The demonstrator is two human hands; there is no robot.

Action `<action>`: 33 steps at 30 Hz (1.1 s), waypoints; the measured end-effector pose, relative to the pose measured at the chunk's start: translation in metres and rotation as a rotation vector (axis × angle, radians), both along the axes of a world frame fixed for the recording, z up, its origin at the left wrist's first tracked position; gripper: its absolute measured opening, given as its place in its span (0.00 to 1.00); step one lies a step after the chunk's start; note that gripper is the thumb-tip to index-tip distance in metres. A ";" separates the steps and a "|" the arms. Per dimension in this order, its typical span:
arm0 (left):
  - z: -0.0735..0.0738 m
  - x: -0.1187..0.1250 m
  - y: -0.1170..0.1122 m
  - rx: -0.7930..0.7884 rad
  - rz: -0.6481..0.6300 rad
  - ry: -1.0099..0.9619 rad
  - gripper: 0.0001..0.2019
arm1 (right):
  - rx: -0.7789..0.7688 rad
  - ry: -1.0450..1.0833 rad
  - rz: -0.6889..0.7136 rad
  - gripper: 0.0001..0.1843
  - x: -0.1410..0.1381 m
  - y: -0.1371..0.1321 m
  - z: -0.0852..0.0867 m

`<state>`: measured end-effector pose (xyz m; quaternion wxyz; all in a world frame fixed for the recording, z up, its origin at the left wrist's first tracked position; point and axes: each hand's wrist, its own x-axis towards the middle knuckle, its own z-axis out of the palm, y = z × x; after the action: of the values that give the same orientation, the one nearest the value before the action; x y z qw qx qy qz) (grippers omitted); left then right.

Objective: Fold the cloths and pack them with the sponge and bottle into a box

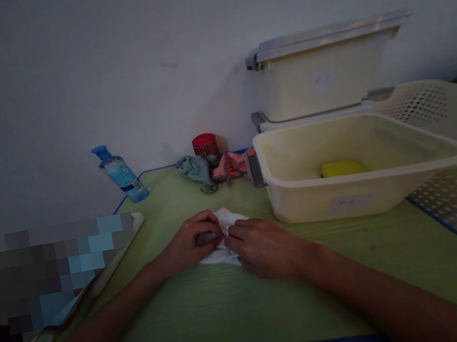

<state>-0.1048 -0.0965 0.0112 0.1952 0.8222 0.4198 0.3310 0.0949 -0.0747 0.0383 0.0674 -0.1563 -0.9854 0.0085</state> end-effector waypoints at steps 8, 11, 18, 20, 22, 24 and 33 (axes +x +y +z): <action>0.012 -0.001 -0.007 0.094 -0.023 0.298 0.07 | -0.093 0.023 0.008 0.11 0.004 0.005 0.004; 0.014 0.000 -0.009 0.138 -0.032 0.381 0.07 | -0.137 -0.036 0.063 0.11 0.009 0.005 0.012; 0.011 0.000 -0.008 0.112 -0.026 0.333 0.06 | -0.037 -0.091 0.032 0.12 0.004 -0.004 0.014; 0.011 0.000 -0.008 0.115 -0.028 0.338 0.06 | 0.039 -0.093 0.022 0.09 0.001 -0.007 0.009; 0.012 0.000 -0.009 0.129 -0.032 0.368 0.06 | 0.118 -0.090 0.020 0.09 -0.002 -0.009 0.005; 0.015 0.000 -0.010 0.161 -0.041 0.439 0.07 | 0.175 -0.082 0.019 0.09 -0.003 -0.011 0.001; 0.030 0.004 -0.023 0.230 -0.089 0.766 0.14 | -0.051 0.013 -0.076 0.08 -0.001 -0.004 0.002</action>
<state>-0.1004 -0.1197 0.0408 -0.0544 0.9201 0.3862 0.0368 0.0936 -0.0783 0.0399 0.0700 -0.1952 -0.9777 0.0319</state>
